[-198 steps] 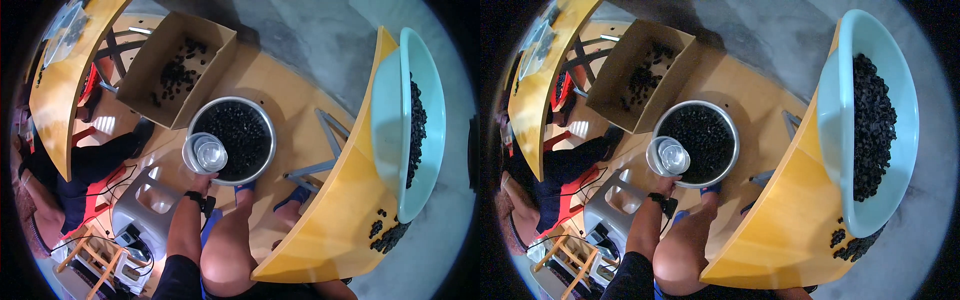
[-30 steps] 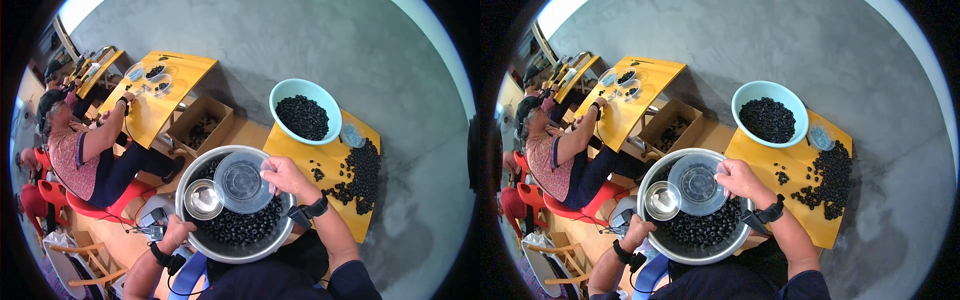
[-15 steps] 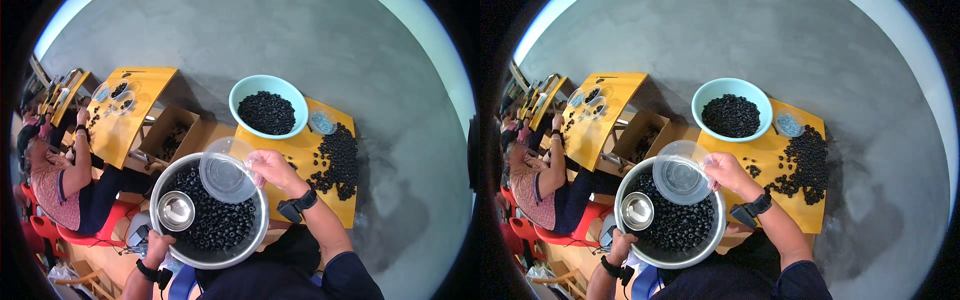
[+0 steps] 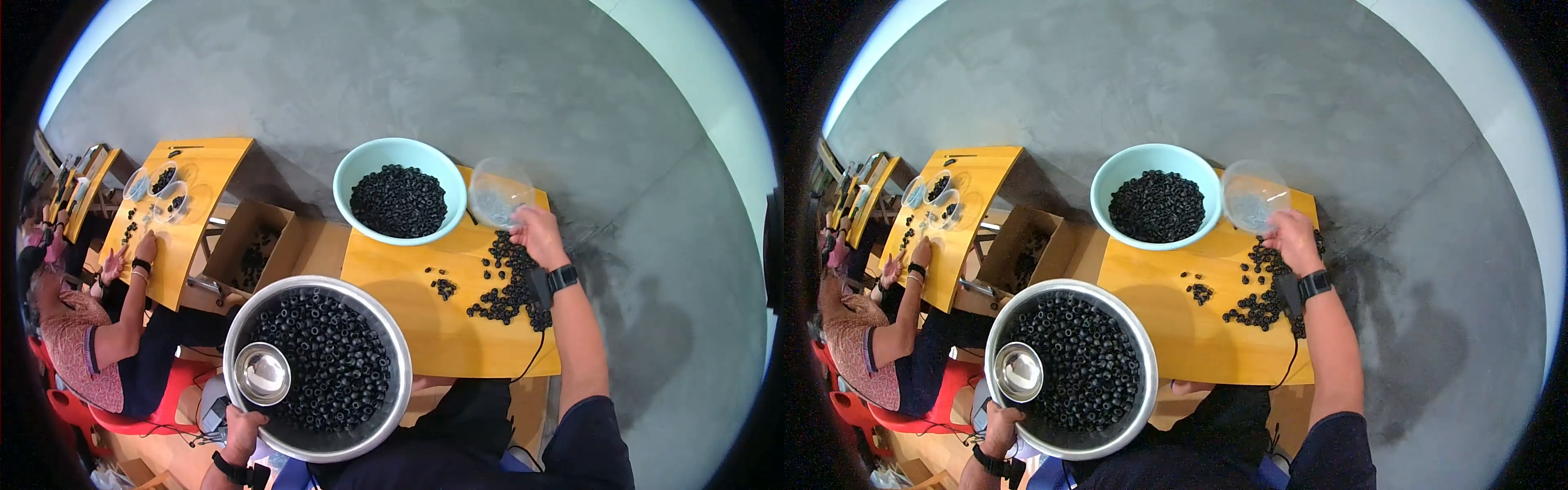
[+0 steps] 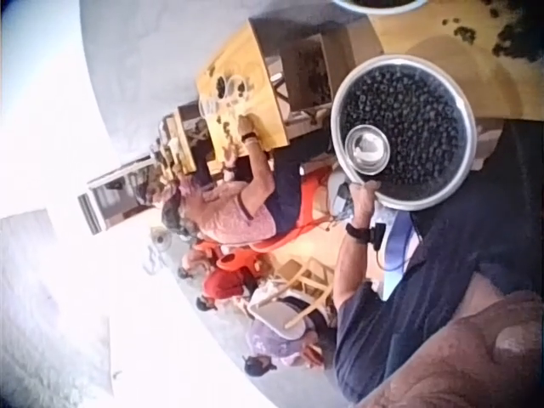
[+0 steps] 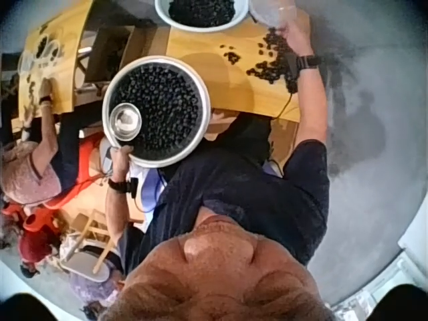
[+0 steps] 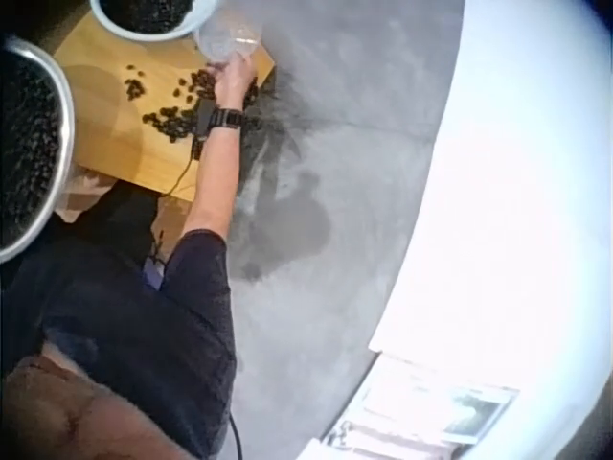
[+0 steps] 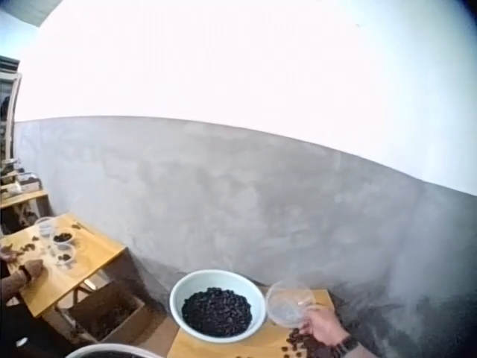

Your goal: Sorting and inspecting black plastic or rubber ring-shaped components from a large bowl into smaller containers.

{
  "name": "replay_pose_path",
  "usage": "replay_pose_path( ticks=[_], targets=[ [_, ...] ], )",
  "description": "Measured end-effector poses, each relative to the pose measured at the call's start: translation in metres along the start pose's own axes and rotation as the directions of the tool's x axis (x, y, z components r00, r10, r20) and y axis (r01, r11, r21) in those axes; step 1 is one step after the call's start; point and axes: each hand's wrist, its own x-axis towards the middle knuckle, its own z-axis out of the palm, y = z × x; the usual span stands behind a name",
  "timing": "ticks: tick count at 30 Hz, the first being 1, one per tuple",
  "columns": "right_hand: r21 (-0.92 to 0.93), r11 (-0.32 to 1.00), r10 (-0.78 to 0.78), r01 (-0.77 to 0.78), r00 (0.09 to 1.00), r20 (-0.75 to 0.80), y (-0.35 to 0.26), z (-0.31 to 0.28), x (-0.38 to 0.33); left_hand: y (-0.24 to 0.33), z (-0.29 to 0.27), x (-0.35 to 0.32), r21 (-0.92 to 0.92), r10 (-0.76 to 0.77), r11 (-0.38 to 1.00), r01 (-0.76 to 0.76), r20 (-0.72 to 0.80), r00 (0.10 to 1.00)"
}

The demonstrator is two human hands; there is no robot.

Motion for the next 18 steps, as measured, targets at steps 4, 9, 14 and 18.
replay_pose_path(
  ticks=[4, 9, 14, 18],
  targets=[
    [0.065, 0.998, 0.016, -0.009, 0.993, -0.115, -0.003, -0.052, 0.043, 0.018, 0.014, -0.012, -0.064, 0.028, 0.997, -0.034, -0.104, 0.994],
    [0.126, 0.992, 0.05, -0.012, 0.953, -0.299, 0.0, -0.092, 0.08, 0.032, 0.019, -0.011, -0.075, 0.009, 0.997, -0.016, -0.096, 0.995],
    [0.207, 0.977, 0.119, -0.059, 0.949, -0.292, 0.013, -0.14, 0.124, 0.027, 0.02, -0.007, -0.072, -0.004, 0.997, -0.001, -0.073, 0.997],
    [0.3, 0.95, 0.181, -0.085, 0.934, -0.307, 0.023, -0.163, 0.149, 0.017, 0.02, -0.012, -0.141, -0.084, 0.988, 0.054, -0.211, 0.974]
  ],
)
